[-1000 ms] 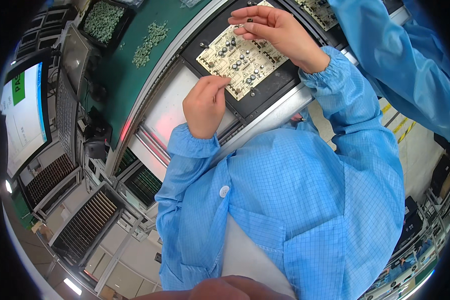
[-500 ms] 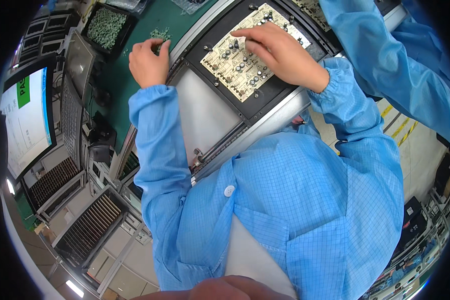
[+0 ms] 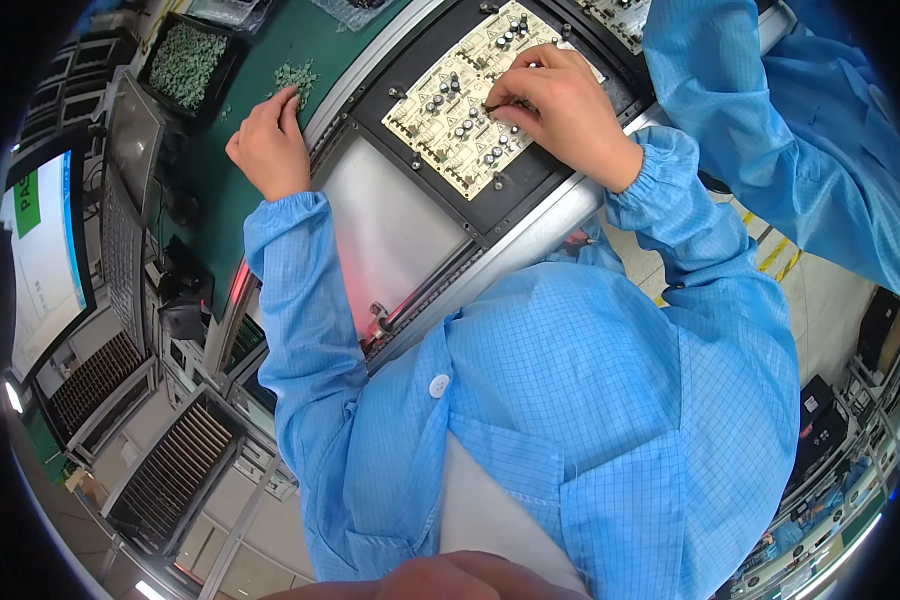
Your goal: The person takes circuit boards from a rack, places them into fixtures on an assembly line, and inserts electronic components into the boards by hand.
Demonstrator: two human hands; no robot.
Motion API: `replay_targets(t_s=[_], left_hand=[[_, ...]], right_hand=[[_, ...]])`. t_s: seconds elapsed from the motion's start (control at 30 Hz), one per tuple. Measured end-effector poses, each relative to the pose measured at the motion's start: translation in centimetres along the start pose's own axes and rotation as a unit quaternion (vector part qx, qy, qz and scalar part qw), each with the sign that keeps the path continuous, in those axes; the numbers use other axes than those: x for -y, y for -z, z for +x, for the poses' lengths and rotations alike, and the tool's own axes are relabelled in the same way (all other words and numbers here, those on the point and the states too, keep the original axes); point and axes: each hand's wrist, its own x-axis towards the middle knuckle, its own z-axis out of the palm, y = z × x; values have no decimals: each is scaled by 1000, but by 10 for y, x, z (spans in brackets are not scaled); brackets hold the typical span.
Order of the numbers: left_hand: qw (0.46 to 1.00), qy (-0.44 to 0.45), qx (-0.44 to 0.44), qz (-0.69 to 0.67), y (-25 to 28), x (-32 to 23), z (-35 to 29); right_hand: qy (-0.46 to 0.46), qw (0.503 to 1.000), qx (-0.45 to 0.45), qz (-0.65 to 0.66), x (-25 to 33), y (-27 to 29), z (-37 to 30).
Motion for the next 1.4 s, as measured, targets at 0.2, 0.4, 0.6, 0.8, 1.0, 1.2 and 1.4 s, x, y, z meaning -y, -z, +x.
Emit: replay_targets(t_s=[0.2, 0.4, 0.6, 0.8, 1.0, 1.2, 1.4], left_hand=[[999, -3, 38, 35, 5, -1, -4], [999, 30, -16, -15, 6, -3, -6], [997, 59, -12, -40, 9, -1, -10], [959, 141, 34, -242, 33, -33, -38], [934, 101, 112, -324, 57, -96, -65], [945, 58, 147, -285, 68, -131, -86], [955, -7, 133, -264, 50, -153, -100]], right_hand=[[19, 1000, -17, -14, -3, -5, -1], [50, 997, -20, -50, 1, -2, 2], [167, 973, -26, -156, -1, -2, 6], [82, 992, 88, 34, -28, 19, 60], [76, 987, 19, -140, -58, -41, 186], [238, 927, -40, -287, -70, -78, 192], [77, 995, -53, -46, -31, -24, 122]])
